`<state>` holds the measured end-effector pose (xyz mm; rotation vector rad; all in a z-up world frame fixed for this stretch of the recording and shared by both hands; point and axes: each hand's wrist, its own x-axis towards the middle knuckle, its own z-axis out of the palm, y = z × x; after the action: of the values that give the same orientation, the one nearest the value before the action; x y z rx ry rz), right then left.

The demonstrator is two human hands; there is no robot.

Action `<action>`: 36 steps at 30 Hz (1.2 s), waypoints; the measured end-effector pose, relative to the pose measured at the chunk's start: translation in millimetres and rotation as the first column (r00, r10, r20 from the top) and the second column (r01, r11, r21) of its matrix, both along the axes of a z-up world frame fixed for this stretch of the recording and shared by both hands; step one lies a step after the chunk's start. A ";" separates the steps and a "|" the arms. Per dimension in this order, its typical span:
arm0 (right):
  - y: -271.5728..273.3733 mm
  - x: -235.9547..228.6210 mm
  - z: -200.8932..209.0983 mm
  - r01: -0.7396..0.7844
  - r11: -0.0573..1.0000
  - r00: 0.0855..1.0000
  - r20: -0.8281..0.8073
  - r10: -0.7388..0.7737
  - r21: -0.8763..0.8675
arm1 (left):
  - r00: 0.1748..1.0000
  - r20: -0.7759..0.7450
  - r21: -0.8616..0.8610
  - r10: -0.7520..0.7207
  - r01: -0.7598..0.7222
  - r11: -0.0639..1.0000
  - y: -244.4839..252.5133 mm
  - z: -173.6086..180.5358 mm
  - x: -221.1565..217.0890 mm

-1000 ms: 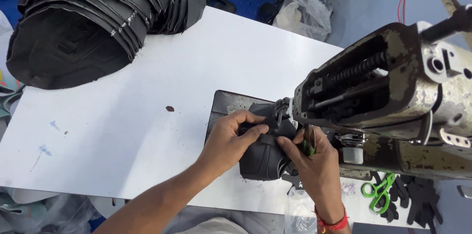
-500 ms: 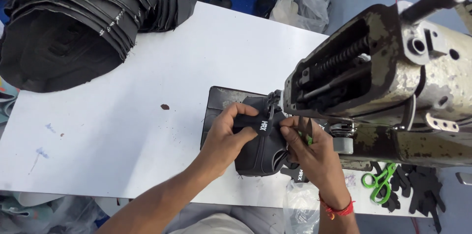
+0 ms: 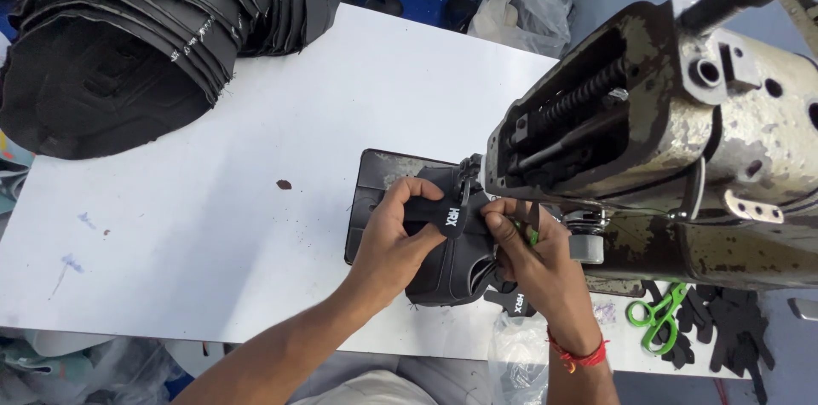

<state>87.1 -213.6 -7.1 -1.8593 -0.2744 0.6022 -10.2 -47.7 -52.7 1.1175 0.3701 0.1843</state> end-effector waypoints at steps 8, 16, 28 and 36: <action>0.6 0.5 0.9 0.001 0.999 1.000 0.010 -0.001 -0.034 | 1.000 -0.023 0.033 0.016 -0.015 0.999 -3.1 5.6 -0.2; -11.2 -6.1 16.6 0.213 0.977 0.975 -0.063 -0.214 -0.030 | 0.996 0.056 0.192 0.068 -0.077 0.978 -7.0 -1.7 -0.7; -5.5 5.1 -0.9 0.027 0.999 0.999 -0.031 -0.027 -0.027 | 0.999 0.046 0.003 0.022 -0.022 1.000 -2.1 -5.4 -0.3; -8.3 10.0 -11.7 -0.022 0.999 0.999 -0.030 0.023 0.046 | 1.000 -0.028 -0.116 0.003 -0.007 0.993 -3.5 -0.1 2.5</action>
<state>97.1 -221.9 -18.8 -1.8035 -0.2871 0.6347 -7.7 -51.2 -52.8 1.0051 0.4032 0.1500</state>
